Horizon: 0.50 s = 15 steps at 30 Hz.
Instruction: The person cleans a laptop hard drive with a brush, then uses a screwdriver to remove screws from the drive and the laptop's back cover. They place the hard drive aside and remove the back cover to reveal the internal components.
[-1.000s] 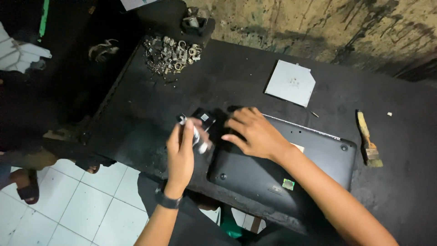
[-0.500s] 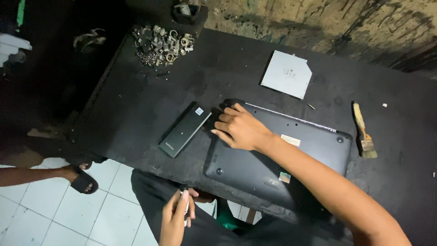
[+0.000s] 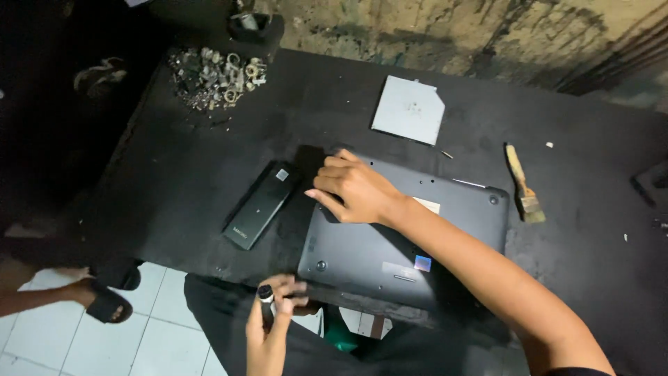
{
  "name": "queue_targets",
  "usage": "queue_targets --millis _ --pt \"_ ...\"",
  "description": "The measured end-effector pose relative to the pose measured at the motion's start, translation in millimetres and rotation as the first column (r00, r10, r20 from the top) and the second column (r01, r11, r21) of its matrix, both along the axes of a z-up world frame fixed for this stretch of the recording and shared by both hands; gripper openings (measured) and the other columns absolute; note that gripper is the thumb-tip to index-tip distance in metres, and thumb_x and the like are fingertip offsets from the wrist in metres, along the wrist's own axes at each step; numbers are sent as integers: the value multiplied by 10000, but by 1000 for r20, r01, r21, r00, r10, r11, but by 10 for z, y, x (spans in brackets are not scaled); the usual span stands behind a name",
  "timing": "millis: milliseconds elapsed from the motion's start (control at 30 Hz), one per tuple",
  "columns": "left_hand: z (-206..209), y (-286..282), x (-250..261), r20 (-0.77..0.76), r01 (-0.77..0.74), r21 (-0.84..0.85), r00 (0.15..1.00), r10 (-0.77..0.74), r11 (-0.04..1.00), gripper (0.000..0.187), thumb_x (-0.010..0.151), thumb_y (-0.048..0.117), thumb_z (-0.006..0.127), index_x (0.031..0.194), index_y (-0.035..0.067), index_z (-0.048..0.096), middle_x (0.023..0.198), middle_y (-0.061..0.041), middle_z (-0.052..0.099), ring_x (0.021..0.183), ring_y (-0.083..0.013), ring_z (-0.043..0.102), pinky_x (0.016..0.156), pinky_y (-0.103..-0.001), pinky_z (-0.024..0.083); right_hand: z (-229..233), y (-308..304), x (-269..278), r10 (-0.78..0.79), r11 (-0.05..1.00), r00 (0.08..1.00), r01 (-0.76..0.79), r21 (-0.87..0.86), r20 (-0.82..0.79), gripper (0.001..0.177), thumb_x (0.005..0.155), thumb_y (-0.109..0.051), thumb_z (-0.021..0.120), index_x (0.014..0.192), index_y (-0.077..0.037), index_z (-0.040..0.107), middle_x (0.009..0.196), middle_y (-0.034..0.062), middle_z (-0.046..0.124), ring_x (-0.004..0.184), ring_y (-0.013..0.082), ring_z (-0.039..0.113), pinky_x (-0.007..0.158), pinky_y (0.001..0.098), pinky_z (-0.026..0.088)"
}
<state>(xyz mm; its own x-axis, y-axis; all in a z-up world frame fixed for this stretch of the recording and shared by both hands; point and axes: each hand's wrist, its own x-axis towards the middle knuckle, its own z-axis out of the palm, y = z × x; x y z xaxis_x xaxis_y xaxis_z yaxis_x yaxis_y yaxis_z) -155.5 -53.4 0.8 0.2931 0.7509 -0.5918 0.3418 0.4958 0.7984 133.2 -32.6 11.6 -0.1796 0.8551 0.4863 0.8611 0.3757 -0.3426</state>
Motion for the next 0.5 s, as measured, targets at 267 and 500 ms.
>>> queue_targets --millis 267,500 --pt "321 -205 631 271 -272 -217 906 326 937 273 876 -4 695 1107 -21 551 1114 -215 697 1029 -329 699 897 -535 632 473 -178 20 0 995 1000 3 101 -28 307 1085 -215 539 851 -32 618 769 78 547 736 273 465 727 381 377" --pt "93 -197 635 381 -299 -270 840 387 915 339 902 -12 664 934 113 350 1073 -205 671 1077 -324 693 965 -608 618 722 -811 527 -359 933 932 358 31 53 433 1069 -379 545 1292 -8 555 1290 252 568 1163 427 569 967 525 468"
